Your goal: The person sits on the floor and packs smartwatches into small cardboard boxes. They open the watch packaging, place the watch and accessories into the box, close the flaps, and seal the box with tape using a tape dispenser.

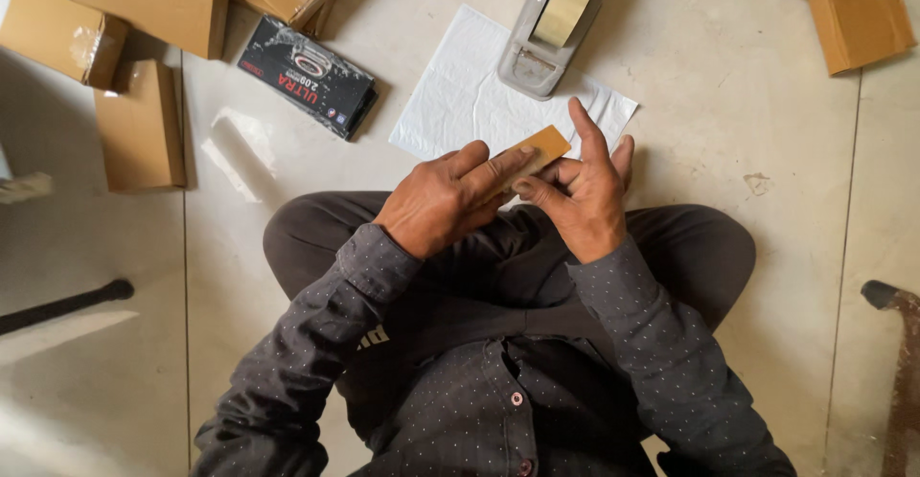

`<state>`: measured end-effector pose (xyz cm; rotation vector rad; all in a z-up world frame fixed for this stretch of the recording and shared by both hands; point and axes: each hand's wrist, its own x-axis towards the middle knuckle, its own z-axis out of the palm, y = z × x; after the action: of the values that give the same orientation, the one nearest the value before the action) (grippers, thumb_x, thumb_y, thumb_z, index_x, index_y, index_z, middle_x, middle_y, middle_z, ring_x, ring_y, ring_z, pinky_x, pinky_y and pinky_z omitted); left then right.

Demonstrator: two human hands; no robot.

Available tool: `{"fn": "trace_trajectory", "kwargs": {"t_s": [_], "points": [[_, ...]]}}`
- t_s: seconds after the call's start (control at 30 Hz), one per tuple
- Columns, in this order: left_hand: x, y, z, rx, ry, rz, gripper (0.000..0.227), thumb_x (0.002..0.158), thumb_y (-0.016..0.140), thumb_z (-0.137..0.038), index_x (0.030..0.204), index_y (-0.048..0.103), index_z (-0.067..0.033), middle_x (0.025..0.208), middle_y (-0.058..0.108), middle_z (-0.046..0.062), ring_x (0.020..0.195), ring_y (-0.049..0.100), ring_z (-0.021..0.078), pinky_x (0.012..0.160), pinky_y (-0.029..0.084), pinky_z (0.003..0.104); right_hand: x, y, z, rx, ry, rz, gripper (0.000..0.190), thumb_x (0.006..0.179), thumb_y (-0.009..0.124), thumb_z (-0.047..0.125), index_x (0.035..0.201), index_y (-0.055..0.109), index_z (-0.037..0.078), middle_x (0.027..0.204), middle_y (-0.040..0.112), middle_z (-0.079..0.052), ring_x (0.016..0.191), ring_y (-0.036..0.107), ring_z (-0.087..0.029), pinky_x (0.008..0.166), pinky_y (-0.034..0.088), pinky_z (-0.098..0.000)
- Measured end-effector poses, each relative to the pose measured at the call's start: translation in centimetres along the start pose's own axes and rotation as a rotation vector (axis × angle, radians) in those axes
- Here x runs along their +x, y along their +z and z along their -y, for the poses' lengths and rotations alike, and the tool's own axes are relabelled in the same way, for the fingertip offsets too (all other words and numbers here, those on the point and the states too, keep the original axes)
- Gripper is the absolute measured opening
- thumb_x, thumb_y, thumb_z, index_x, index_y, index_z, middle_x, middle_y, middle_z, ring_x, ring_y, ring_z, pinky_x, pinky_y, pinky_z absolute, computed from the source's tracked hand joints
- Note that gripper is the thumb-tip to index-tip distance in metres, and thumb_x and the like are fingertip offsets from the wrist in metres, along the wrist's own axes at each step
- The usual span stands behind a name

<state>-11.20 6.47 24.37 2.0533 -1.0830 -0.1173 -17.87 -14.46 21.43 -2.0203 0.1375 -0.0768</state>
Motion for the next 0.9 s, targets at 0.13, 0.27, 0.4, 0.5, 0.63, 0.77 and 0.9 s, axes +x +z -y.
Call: {"fn": "trace_trajectory", "kwargs": {"t_s": [0.13, 0.27, 0.4, 0.5, 0.63, 0.77, 0.9], "points": [[0.7, -0.4, 0.3, -0.069, -0.069, 0.057, 0.061, 0.094, 0.078, -0.018, 0.149, 0.052, -0.0146, 0.096, 0.059, 0.011, 0.076, 0.065, 0.0312, 0.068, 0.055, 0.042, 1.3, 0.5, -0.5, -0.227, -0.026, -0.117, 0.098, 0.083, 0.089, 0.035, 0.158, 0.030, 0.012, 0.076, 0.075, 0.006, 0.080, 0.070, -0.009, 0.122, -0.002, -0.0654], [1.4, -1.4, 1.3, -0.136, -0.042, 0.086, 0.079, 0.079, 0.074, -0.006, 0.153, 0.049, -0.0148, 0.108, 0.061, 0.015, 0.087, 0.067, 0.0359, 0.077, 0.056, 0.043, 2.5, 0.9, -0.9, -0.347, 0.067, -0.184, 0.088, 0.076, 0.091, 0.043, 0.148, 0.047, 0.016, 0.082, 0.073, 0.005, 0.084, 0.069, -0.014, 0.116, 0.010, -0.0670], [1.6, -2.2, 2.3, -0.105, -0.088, 0.087, 0.077, 0.083, 0.076, -0.005, 0.153, 0.048, -0.0176, 0.107, 0.062, 0.015, 0.086, 0.068, 0.0353, 0.077, 0.055, 0.045, 3.1, 1.4, -3.8, -0.566, 0.230, -0.108, 0.070, 0.065, 0.096, 0.051, 0.115, 0.067, 0.013, 0.083, 0.072, -0.003, 0.081, 0.068, -0.019, 0.110, 0.025, -0.0639], [0.4, -2.3, 2.2, -0.115, -0.115, 0.064, 0.078, 0.082, 0.074, -0.006, 0.154, 0.046, -0.0178, 0.107, 0.062, 0.014, 0.089, 0.068, 0.0347, 0.080, 0.056, 0.045, 3.0, 3.6, -7.3, -0.224, -0.145, -0.187, 0.059, 0.080, 0.090, 0.039, 0.123, 0.067, 0.005, 0.117, 0.067, -0.017, 0.108, 0.063, -0.034, 0.090, 0.054, -0.0430], [0.4, -3.0, 1.6, -0.022, -0.131, 0.072, 0.063, 0.094, 0.071, -0.021, 0.152, 0.046, -0.0166, 0.112, 0.064, 0.016, 0.092, 0.068, 0.0364, 0.080, 0.055, 0.046, 3.8, 5.9, -10.5, 0.230, 0.007, 0.079, 0.044, 0.099, 0.070, 0.035, 0.129, 0.061, 0.004, 0.113, 0.072, -0.012, 0.104, 0.071, -0.025, 0.092, 0.057, -0.0349], [0.1, -3.0, 1.3, 0.101, -0.275, 0.044, 0.030, 0.112, 0.056, -0.031, 0.139, 0.053, -0.0186, 0.124, 0.067, 0.015, 0.095, 0.071, 0.0369, 0.081, 0.055, 0.047, 2.9, 7.4, -10.4, 0.219, -0.147, -0.017, 0.042, 0.100, 0.065, 0.026, 0.132, 0.058, 0.000, 0.118, 0.068, -0.015, 0.105, 0.067, -0.025, 0.093, 0.055, -0.0366], [0.3, -1.8, 2.0, 0.124, -0.328, -0.006, 0.049, 0.107, 0.055, -0.029, 0.153, 0.042, -0.0227, 0.113, 0.068, 0.020, 0.090, 0.069, 0.0400, 0.079, 0.054, 0.048, 3.3, 6.9, -8.9, 0.251, -0.145, -0.056, 0.038, 0.105, 0.060, 0.027, 0.132, 0.059, 0.000, 0.119, 0.068, -0.014, 0.106, 0.066, -0.025, 0.093, 0.054, -0.0362]]}}
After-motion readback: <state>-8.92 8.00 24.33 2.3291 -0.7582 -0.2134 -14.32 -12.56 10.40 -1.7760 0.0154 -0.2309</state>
